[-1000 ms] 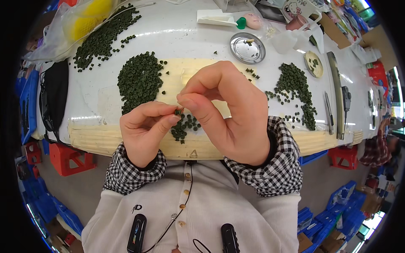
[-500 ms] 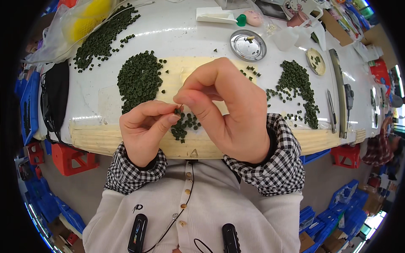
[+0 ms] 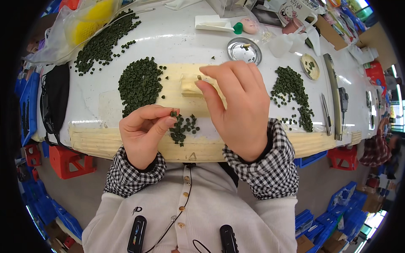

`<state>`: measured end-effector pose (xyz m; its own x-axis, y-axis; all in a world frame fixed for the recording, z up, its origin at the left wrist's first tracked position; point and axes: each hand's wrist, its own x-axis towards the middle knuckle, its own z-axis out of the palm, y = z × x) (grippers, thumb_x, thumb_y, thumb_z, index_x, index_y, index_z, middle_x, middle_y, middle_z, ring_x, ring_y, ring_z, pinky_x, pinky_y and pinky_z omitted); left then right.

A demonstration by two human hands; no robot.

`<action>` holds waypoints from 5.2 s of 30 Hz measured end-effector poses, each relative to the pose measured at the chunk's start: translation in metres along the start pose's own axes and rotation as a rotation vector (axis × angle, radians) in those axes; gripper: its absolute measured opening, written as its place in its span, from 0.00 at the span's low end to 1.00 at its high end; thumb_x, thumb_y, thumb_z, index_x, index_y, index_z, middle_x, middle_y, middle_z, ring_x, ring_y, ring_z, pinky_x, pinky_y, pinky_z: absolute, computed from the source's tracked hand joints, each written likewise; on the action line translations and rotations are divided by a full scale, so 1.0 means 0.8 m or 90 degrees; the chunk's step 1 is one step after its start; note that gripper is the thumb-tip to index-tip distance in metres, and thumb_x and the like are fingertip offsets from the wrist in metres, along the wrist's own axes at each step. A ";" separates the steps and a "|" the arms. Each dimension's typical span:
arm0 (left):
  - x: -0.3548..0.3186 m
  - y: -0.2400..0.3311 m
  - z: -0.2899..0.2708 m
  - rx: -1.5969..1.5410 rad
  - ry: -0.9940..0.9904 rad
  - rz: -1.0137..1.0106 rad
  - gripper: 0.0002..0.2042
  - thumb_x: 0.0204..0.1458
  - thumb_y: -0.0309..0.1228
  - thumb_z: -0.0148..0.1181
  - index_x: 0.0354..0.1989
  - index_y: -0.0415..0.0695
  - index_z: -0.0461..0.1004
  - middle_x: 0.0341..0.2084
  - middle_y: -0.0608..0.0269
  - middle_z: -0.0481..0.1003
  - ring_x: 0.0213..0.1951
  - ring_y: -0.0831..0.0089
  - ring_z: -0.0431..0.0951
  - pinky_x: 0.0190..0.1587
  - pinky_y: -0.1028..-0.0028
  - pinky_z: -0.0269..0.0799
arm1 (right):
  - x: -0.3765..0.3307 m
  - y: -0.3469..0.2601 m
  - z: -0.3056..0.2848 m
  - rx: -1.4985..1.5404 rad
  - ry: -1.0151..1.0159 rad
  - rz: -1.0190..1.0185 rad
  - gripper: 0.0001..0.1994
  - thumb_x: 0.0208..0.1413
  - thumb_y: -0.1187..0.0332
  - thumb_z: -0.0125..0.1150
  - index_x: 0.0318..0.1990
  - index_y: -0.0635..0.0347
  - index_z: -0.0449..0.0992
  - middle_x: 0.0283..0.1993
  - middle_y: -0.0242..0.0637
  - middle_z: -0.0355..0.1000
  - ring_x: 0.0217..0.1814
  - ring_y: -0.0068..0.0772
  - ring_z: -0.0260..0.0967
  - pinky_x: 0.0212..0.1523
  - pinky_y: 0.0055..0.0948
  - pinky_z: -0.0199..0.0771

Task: Sorting small green toy components on a workshop table.

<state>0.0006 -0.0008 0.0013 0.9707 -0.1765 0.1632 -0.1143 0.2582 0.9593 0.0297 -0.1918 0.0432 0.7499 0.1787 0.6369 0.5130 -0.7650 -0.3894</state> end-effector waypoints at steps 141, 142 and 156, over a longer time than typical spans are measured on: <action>-0.001 0.013 -0.016 0.617 -0.139 0.197 0.09 0.42 0.16 0.65 0.33 0.38 0.79 0.26 0.62 0.73 0.30 0.70 0.71 0.30 0.75 0.66 | -0.090 0.027 -0.053 0.015 -0.199 0.086 0.09 0.39 0.77 0.69 0.32 0.58 0.79 0.31 0.32 0.70 0.38 0.36 0.64 0.38 0.31 0.67; -0.001 0.012 -0.017 0.617 -0.139 0.197 0.09 0.42 0.16 0.65 0.33 0.39 0.79 0.26 0.62 0.72 0.30 0.70 0.70 0.30 0.74 0.66 | -0.090 0.026 -0.049 0.012 -0.195 0.077 0.09 0.39 0.77 0.69 0.32 0.59 0.79 0.31 0.33 0.70 0.38 0.37 0.64 0.38 0.32 0.67; 0.040 0.011 -0.029 0.827 -0.040 0.260 0.05 0.46 0.23 0.65 0.30 0.38 0.76 0.27 0.61 0.69 0.31 0.64 0.67 0.34 0.69 0.65 | -0.093 0.022 -0.030 0.064 -0.108 0.050 0.09 0.41 0.81 0.66 0.30 0.64 0.73 0.30 0.39 0.72 0.31 0.40 0.67 0.32 0.32 0.68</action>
<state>0.0352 0.0180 0.0096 0.8130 -0.3554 0.4612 -0.5371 -0.7637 0.3582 -0.0273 -0.2336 0.0046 0.8440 0.2293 0.4848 0.4834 -0.7168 -0.5026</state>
